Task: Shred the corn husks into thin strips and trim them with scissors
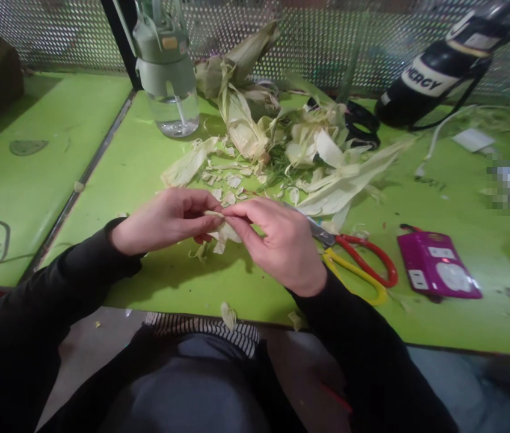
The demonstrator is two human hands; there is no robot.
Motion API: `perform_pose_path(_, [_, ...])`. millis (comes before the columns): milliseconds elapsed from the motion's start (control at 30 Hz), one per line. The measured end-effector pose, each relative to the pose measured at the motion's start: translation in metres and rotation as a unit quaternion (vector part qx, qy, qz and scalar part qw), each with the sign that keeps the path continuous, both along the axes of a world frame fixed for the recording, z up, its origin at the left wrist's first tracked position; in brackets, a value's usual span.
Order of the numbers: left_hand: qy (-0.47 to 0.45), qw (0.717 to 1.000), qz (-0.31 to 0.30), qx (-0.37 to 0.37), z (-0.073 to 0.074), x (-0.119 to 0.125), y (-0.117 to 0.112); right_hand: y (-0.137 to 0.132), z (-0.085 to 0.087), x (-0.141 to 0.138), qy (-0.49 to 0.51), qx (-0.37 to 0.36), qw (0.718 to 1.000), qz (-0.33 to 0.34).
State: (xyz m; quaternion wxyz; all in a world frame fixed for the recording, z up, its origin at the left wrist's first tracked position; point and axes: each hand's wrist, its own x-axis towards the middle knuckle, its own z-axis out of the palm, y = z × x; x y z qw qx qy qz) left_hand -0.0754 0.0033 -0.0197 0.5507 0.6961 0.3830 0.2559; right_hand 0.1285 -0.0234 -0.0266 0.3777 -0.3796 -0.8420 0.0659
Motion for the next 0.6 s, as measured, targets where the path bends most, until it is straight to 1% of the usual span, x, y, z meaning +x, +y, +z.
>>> perform_pose_path(33, [-0.010, 1.000, -0.006, -0.028, 0.0002, -0.0001, 0.0008, -0.0001, 0.0004, 0.0002, -0.002, -0.004, 1.000, 0.004])
perform_pose_path(133, [-0.039, 0.995, -0.021, -0.093, 0.0023, -0.0004, 0.0021, -0.0009, 0.0013, 0.0013, -0.015, 0.016, 1.000, 0.006])
perform_pose_path(200, [-0.049, 0.992, -0.024, -0.116, 0.0042, -0.0012, 0.0027, -0.0017, 0.0017, 0.0024, -0.034, 0.025, 0.999, 0.005])
perform_pose_path(300, [-0.062, 0.988, -0.025, -0.142, 0.0050, -0.0032, 0.0044, -0.0022, 0.0019, 0.0033, -0.039, 0.020, 0.999, 0.006])
perform_pose_path(467, [-0.073, 0.984, -0.022, -0.159, 0.0023, -0.0047, 0.0064, -0.0013, 0.0013, 0.0009, 0.014, -0.019, 1.000, 0.013])
perform_pose_path(600, [-0.074, 0.987, 0.002, -0.141, 0.0015, -0.0024, 0.0040, -0.0001, -0.0005, -0.0005, 0.054, -0.061, 0.997, 0.001])
